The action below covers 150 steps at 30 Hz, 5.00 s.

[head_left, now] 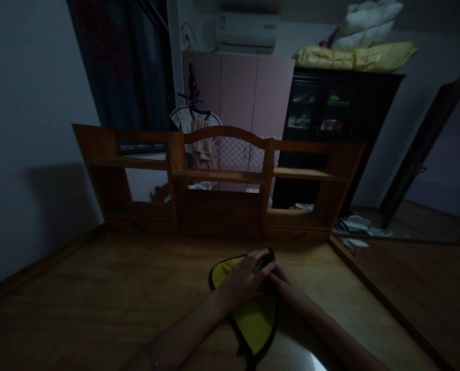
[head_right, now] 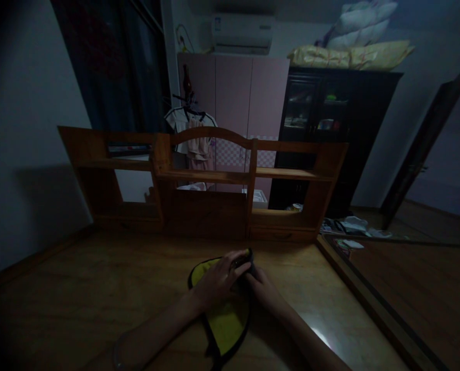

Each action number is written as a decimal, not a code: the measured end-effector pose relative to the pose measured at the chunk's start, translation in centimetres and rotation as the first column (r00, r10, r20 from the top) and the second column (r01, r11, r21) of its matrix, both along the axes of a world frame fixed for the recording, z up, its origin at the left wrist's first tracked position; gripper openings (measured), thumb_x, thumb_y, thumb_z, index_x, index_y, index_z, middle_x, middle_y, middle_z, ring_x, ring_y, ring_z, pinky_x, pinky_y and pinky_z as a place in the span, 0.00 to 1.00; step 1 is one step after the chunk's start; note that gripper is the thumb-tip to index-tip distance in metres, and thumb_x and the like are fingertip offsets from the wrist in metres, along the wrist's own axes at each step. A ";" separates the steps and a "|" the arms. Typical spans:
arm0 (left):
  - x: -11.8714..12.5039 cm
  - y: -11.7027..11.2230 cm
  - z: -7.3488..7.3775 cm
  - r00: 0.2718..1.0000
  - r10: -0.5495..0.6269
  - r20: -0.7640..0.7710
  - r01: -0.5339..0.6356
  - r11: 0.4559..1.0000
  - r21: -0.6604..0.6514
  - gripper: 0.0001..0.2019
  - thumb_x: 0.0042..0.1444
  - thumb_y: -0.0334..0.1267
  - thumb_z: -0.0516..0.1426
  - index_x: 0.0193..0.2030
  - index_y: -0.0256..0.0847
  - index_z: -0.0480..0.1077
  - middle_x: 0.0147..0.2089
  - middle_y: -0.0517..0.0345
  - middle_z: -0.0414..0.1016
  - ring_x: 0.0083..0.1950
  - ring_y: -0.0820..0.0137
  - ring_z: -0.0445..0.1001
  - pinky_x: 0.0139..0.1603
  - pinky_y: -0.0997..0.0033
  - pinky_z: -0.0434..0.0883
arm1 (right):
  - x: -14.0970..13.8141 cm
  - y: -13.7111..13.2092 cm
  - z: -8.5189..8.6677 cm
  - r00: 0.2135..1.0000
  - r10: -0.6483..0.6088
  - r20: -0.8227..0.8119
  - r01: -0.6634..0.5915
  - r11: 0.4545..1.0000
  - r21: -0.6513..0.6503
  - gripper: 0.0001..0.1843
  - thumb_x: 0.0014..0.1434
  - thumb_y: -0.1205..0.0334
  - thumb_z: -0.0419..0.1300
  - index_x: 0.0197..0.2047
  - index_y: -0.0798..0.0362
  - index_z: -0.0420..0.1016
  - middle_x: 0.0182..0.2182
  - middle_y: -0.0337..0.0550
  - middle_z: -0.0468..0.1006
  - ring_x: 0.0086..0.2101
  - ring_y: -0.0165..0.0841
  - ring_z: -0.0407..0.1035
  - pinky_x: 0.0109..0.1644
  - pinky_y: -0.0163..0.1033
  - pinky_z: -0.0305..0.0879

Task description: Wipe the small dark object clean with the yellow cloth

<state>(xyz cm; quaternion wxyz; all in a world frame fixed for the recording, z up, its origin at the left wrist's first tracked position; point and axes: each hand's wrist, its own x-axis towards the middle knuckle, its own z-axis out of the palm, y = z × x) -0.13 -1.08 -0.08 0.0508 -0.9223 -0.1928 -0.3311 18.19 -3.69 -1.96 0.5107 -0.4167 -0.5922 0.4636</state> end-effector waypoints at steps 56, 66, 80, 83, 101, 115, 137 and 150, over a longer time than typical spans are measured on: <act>-0.2 0.0 0.4 0.994 -0.023 -0.105 0.027 0.999 0.040 0.38 0.55 0.32 0.61 0.69 0.44 0.47 0.67 0.42 0.50 0.68 0.54 0.53 0.63 0.52 0.65 | 0.8 -0.3 0.1 0.864 -0.321 0.387 0.186 0.919 0.346 0.12 0.57 0.60 0.55 0.37 0.57 0.77 0.32 0.47 0.80 0.33 0.43 0.73 0.37 0.40 0.68; -0.6 0.8 -0.5 0.999 0.035 0.025 -0.037 0.994 0.102 0.42 0.52 0.50 0.65 0.67 0.41 0.50 0.62 0.39 0.57 0.63 0.53 0.63 0.57 0.54 0.70 | 0.1 -0.5 1.8 0.971 -0.197 0.137 0.192 0.980 0.052 0.14 0.55 0.56 0.63 0.39 0.58 0.81 0.32 0.42 0.81 0.33 0.43 0.74 0.35 0.37 0.69; -0.2 0.4 -0.3 1.000 0.005 0.029 -0.008 0.994 0.113 0.37 0.55 0.55 0.61 0.65 0.39 0.53 0.64 0.35 0.54 0.65 0.50 0.59 0.58 0.50 0.70 | -0.2 -0.7 0.9 0.990 0.022 -0.136 -0.033 0.996 -0.080 0.18 0.58 0.57 0.60 0.51 0.52 0.76 0.49 0.45 0.77 0.51 0.46 0.69 0.56 0.46 0.64; -0.2 0.4 -0.2 1.000 -0.027 0.007 0.026 0.997 0.068 0.38 0.53 0.49 0.65 0.65 0.41 0.53 0.67 0.36 0.51 0.67 0.51 0.55 0.60 0.49 0.67 | 0.3 -0.9 0.9 0.993 -0.071 0.095 0.061 0.993 0.103 0.18 0.62 0.57 0.57 0.54 0.51 0.74 0.51 0.44 0.76 0.51 0.46 0.68 0.56 0.45 0.63; 0.1 0.9 -0.6 0.998 -0.039 -0.046 0.041 0.998 0.041 0.48 0.49 0.35 0.67 0.71 0.44 0.43 0.70 0.39 0.46 0.71 0.51 0.48 0.64 0.51 0.64 | 0.9 -0.7 2.3 0.898 -0.376 0.231 0.320 0.915 0.244 0.10 0.54 0.63 0.60 0.39 0.55 0.79 0.31 0.42 0.81 0.32 0.42 0.72 0.34 0.37 0.66; 0.4 0.1 -0.4 0.986 0.151 0.063 -0.152 0.988 0.000 0.48 0.49 0.31 0.67 0.71 0.49 0.44 0.67 0.43 0.51 0.65 0.53 0.60 0.60 0.53 0.69 | 0.8 0.7 0.2 0.984 -0.171 -0.041 0.170 0.985 -0.032 0.23 0.50 0.55 0.66 0.49 0.52 0.78 0.49 0.46 0.78 0.51 0.50 0.69 0.57 0.51 0.64; 1.1 -1.1 0.6 0.993 0.054 -0.103 -0.056 0.998 -0.021 0.47 0.48 0.19 0.56 0.71 0.52 0.41 0.70 0.44 0.43 0.70 0.52 0.48 0.66 0.47 0.59 | 1.2 0.6 -2.1 0.888 -0.381 0.257 0.275 0.889 0.367 0.16 0.58 0.61 0.54 0.46 0.55 0.75 0.41 0.51 0.79 0.41 0.46 0.73 0.46 0.46 0.69; 0.8 0.4 -1.0 0.994 0.106 0.038 -0.105 0.994 -0.029 0.57 0.48 0.55 0.66 0.72 0.35 0.34 0.65 0.37 0.58 0.66 0.52 0.57 0.64 0.53 0.63 | 1.3 0.9 0.5 0.918 -0.371 0.143 0.367 0.929 0.055 0.17 0.51 0.54 0.65 0.39 0.60 0.79 0.32 0.47 0.81 0.34 0.46 0.74 0.36 0.40 0.69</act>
